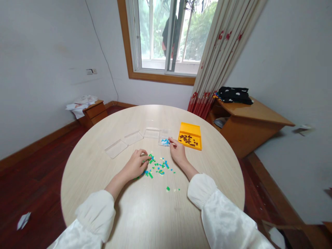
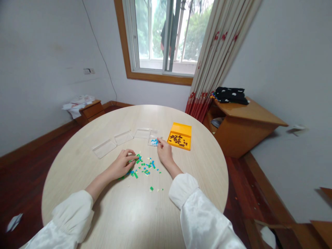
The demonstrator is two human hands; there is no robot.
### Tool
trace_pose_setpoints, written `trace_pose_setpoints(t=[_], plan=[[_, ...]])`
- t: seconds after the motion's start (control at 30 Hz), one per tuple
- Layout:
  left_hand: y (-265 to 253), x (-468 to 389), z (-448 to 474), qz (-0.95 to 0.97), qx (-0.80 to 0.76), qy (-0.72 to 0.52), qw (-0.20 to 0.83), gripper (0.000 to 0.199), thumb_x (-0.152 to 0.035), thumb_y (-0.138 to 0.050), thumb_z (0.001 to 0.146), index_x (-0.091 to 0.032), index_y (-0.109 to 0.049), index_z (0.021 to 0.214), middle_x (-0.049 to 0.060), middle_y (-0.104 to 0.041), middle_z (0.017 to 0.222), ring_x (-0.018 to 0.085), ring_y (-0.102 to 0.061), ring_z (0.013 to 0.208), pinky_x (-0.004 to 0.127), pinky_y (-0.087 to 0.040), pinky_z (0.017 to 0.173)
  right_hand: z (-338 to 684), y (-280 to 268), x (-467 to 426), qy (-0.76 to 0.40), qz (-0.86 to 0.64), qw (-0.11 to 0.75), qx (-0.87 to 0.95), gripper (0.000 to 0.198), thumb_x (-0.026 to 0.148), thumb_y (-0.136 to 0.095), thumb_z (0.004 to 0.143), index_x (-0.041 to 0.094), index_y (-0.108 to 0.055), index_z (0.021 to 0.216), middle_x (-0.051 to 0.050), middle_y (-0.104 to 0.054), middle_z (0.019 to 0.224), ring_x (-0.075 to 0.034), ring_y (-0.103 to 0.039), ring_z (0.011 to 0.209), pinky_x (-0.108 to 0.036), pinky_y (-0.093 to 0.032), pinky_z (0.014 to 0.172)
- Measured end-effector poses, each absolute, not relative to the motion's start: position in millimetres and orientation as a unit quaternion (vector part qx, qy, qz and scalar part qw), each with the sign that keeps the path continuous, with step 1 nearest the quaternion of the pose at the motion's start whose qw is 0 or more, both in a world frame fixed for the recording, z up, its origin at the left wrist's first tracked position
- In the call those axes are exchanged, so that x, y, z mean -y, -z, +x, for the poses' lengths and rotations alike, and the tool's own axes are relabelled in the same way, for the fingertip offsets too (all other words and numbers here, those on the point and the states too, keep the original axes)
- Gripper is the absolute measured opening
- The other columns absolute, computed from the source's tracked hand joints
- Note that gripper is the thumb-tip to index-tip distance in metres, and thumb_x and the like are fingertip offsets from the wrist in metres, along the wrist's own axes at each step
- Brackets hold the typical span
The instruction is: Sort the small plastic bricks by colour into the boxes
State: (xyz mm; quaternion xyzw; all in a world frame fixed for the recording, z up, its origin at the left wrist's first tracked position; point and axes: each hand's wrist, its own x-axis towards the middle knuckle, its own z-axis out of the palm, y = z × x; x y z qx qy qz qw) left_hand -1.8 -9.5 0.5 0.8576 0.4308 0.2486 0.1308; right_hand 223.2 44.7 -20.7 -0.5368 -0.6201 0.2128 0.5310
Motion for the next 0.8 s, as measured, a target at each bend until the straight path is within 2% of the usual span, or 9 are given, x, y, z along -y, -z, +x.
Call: trace_pose_setpoints(t=[0.27, 0.67, 0.8], plan=[[-3.4, 12.7, -0.2, 0.862, -0.427, -0.242, 0.128, 0.032, -0.021, -0.044, 0.084, -0.022, -0.065, 0.108, 0.010, -0.051, 0.106, 0.023, -0.044, 0.098, 0.042, -0.039, 0.091, 222.0, 23.9, -45.9, -0.214, -0.526, 0.537, 0.624, 0.031, 0.017, -0.048, 0.079, 0.017, -0.067, 0.103, -0.011, -0.067, 0.108, -0.021, -0.062, 0.101, -0.038, -0.049, 0.089], [-7.0, 8.7, -1.6, 0.858, -0.428, -0.254, 0.129, 0.016, -0.020, -0.050, 0.081, -0.018, -0.065, 0.076, 0.008, -0.055, 0.095, 0.022, -0.046, 0.088, 0.039, -0.040, 0.083, 220.3, 21.0, -43.2, -0.215, -0.527, 0.533, 0.626, 0.032, 0.016, -0.047, 0.079, 0.016, -0.067, 0.104, -0.011, -0.068, 0.106, -0.021, -0.063, 0.099, -0.039, -0.048, 0.090], [-6.8, 8.9, -1.0, 0.855, -0.430, -0.259, 0.126, 0.013, -0.020, -0.052, 0.079, -0.018, -0.065, 0.079, 0.007, -0.056, 0.095, 0.021, -0.046, 0.089, 0.038, -0.040, 0.082, 221.4, 22.3, -44.3, -0.225, -0.516, 0.536, 0.629, 0.031, 0.019, -0.049, 0.079, 0.017, -0.067, 0.105, -0.011, -0.068, 0.105, -0.021, -0.064, 0.098, -0.041, -0.048, 0.090]])
